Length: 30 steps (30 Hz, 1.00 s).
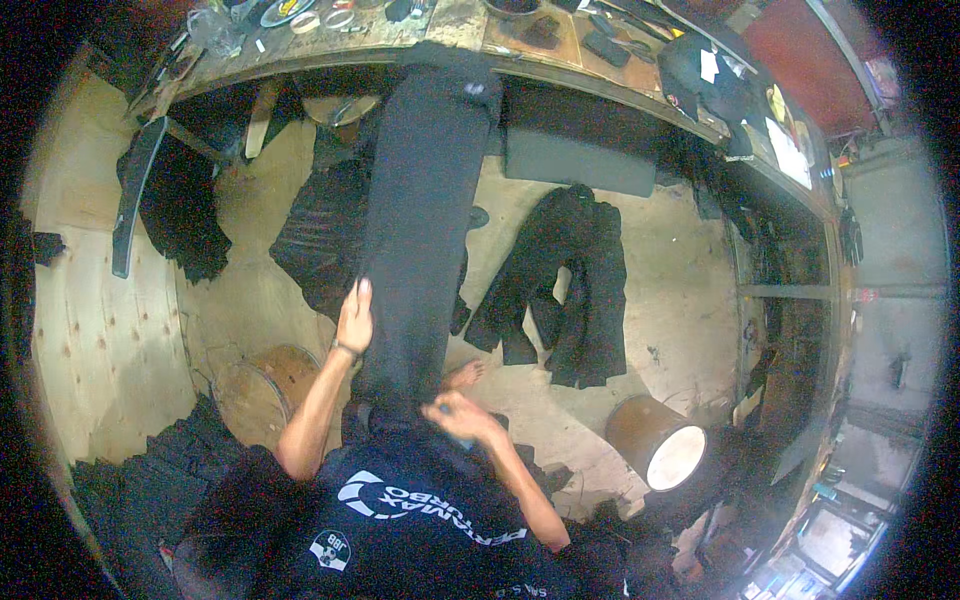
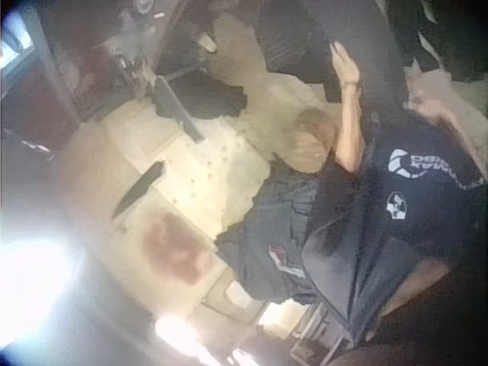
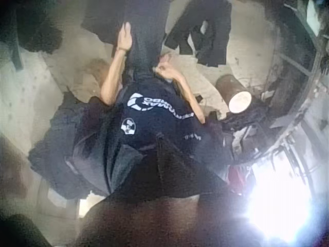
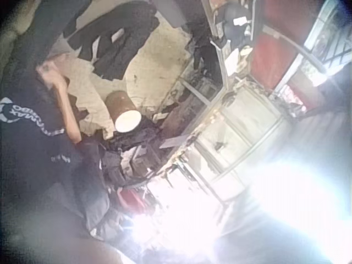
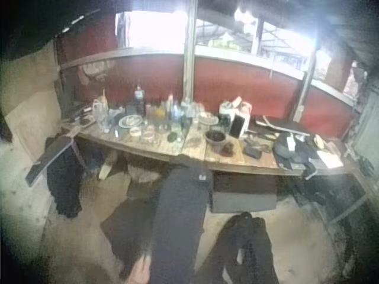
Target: The person repeatedly rubs a small blue block over the surface of black garments laid on a wooden table, flipping and repositioning them to cover different areas. The person works one garment at a time, smoothing and rubbing the fabric while another person in a yellow shirt works nearby.
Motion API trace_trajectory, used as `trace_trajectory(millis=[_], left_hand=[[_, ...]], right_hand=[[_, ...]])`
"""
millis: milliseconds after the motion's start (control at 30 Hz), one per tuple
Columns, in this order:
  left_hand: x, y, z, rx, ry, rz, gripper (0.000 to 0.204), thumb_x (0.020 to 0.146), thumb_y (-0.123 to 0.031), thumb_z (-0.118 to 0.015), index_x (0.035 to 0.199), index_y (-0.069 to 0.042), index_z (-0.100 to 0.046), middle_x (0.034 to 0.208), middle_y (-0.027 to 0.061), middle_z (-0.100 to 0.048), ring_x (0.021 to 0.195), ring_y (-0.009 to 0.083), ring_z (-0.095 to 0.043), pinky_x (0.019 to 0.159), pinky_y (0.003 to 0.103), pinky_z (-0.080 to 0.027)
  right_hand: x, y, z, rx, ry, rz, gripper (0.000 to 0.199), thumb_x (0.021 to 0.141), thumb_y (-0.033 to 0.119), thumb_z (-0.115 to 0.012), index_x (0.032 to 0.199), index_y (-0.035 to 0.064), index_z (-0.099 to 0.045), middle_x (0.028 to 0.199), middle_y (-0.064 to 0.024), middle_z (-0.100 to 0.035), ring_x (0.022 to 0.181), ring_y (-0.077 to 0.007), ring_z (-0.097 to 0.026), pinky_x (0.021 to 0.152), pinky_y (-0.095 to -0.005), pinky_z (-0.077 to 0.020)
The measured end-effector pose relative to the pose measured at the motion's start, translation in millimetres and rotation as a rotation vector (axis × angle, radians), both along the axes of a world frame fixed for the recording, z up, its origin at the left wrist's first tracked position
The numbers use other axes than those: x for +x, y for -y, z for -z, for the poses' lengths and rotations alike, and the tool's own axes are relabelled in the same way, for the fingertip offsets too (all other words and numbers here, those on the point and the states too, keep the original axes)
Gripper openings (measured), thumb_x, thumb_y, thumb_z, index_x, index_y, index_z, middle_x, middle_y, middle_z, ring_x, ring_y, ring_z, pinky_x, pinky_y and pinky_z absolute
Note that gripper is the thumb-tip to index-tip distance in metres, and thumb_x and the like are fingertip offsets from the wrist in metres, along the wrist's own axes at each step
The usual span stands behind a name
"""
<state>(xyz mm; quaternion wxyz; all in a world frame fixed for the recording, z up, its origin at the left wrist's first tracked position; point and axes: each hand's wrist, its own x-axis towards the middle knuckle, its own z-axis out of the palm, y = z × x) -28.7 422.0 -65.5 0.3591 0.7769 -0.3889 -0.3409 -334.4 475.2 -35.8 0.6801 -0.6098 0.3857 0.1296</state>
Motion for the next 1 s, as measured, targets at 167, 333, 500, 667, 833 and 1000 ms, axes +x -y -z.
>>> trace_trajectory(millis=[167,333,500,667,833,1000], left_hand=[[21,-114,-22,0.218,-0.204,0.439,0.052,0.111,-0.034,-0.057,0.147,0.004,-0.057,0.14,0.0235,-0.066,0.135,0.035,-0.062,0.113,0.043,-0.048],[56,31,-48,-0.342,0.342,0.101,0.044,0.1,-0.022,-0.072,0.138,-0.002,-0.064,0.134,0.0184,-0.068,0.127,0.0361,-0.064,0.11,0.045,-0.051],[-23,238,-66,-0.544,0.485,0.328,0.051,0.097,-0.037,-0.07,0.134,-0.003,-0.067,0.15,0.0264,-0.059,0.142,0.0425,-0.053,0.121,0.047,-0.041],[-93,264,-52,-0.011,0.732,0.369,0.101,0.102,-0.073,-0.046,0.171,-0.002,-0.024,0.179,0.0177,-0.02,0.168,0.0329,-0.01,0.132,0.065,-0.003],[-88,269,-36,-0.228,0.765,0.229,0.086,0.097,-0.07,-0.059,0.152,-0.003,-0.052,0.157,0.0175,-0.049,0.148,0.0364,-0.043,0.123,0.073,-0.022],[-88,346,-58,0.016,0.843,0.324,0.043,0.098,-0.049,-0.066,0.114,-0.01,-0.076,0.111,0.0129,-0.079,0.118,0.0309,-0.066,0.107,0.062,-0.039]], right_hand=[[-34,-3,-1,-0.197,-0.122,0.117,0.046,0.098,0.039,-0.07,0.125,0.0017,-0.076,0.115,-0.0238,-0.079,0.114,-0.0315,-0.074,0.103,-0.0444,-0.0544],[-8,58,-6,-0.426,0.103,0.728,0.079,0.102,0.046,-0.073,0.16,-0.0008,-0.046,0.149,-0.0279,-0.062,0.142,-0.0319,-0.057,0.117,-0.0389,-0.0445],[37,83,-26,-0.138,0.06,0.473,0.078,0.106,0.065,-0.056,0.114,-0.0107,-0.071,0.107,-0.0194,-0.077,0.103,-0.0262,-0.067,0.097,-0.0435,-0.0511],[30,67,-61,-0.253,-0.177,0.386,0.066,0.111,0.052,-0.053,0.087,-0.009,-0.062,0.071,-0.0249,-0.06,0.067,-0.0261,-0.053,0.071,-0.0503,-0.0475],[21,72,-69,-0.341,-0.203,0.327,0.064,0.111,0.051,-0.053,0.086,-0.0058,-0.067,0.076,-0.0283,-0.066,0.074,-0.0397,-0.069,0.074,-0.053,-0.0518],[35,77,-38,-0.622,0.026,0.495,0.061,0.111,0.051,-0.053,0.093,-0.0053,-0.07,0.093,-0.0346,-0.07,0.1,-0.0533,-0.069,0.083,-0.0585,-0.053]])
